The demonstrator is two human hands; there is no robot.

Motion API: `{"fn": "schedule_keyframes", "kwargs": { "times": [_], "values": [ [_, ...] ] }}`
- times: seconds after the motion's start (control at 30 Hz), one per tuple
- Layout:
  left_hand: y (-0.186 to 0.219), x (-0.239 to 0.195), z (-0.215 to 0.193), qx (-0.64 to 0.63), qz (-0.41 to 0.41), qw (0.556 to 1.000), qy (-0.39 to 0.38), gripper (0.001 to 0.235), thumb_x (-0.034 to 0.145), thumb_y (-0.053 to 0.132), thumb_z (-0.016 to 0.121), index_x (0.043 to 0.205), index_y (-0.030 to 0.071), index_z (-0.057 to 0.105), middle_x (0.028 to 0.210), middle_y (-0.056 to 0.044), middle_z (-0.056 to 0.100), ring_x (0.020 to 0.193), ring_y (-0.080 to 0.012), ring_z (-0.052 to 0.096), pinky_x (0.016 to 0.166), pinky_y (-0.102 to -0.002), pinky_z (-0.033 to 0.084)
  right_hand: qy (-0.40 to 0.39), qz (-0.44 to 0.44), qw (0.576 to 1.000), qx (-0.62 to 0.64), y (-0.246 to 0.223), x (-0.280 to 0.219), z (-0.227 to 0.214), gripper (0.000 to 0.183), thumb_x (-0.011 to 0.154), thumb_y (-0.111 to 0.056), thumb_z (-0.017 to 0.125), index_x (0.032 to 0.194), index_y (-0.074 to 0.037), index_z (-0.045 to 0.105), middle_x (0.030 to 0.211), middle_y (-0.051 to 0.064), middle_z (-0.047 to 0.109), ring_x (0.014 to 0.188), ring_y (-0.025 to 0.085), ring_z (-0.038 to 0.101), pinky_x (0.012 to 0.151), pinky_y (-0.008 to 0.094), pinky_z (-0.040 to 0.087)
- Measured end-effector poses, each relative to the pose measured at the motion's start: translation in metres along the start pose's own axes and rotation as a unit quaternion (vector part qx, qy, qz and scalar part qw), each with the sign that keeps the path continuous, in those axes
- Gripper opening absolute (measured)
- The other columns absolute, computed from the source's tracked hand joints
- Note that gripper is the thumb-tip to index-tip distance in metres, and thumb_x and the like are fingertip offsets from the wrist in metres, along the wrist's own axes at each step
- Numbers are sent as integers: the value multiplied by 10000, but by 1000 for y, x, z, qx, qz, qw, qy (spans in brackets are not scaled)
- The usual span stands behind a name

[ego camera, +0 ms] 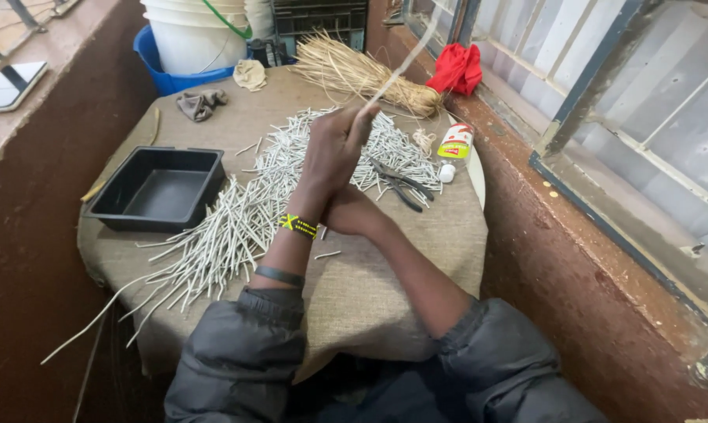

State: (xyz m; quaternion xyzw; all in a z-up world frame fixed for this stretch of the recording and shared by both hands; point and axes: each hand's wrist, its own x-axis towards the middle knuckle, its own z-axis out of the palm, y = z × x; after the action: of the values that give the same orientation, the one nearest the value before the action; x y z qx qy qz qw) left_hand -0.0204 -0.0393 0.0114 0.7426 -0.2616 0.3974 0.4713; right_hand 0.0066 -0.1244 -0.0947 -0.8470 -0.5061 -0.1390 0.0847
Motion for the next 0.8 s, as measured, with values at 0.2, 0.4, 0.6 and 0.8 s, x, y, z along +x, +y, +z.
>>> {"fn": "schedule_keyframes", "kwargs": {
  "times": [0.2,0.4,0.6,0.8],
  "values": [
    [-7,-3,-10,88,30,995,-23,507,1077,450,539,679,142,596,570,-128,552,582,-383,595,610,-419,497,79,66,994,45,15,6,18,208,844,-128,598,782,47,692,680,276,658,696,491,695,604,472,563],
    [-36,-8,-6,24,-75,996,28,583,1088,438,513,573,173,450,500,79,376,407,-56,314,382,-196,212,52,201,971,115,-17,13,11,301,851,-106,499,578,-1,567,636,238,666,598,428,635,590,513,465],
    [-37,11,-26,-173,-215,938,210,582,986,530,548,515,226,391,442,88,328,388,-43,275,392,-219,185,204,162,948,183,-47,-2,-18,299,926,-113,398,825,-109,680,759,150,744,684,380,692,674,497,496],
    [-33,22,-49,-396,-278,822,302,544,916,553,553,549,205,351,493,83,287,379,-46,215,333,-249,126,327,85,929,152,-61,-3,-25,155,1005,-96,515,914,-42,629,701,81,707,542,248,674,455,391,461]
  ]
}}
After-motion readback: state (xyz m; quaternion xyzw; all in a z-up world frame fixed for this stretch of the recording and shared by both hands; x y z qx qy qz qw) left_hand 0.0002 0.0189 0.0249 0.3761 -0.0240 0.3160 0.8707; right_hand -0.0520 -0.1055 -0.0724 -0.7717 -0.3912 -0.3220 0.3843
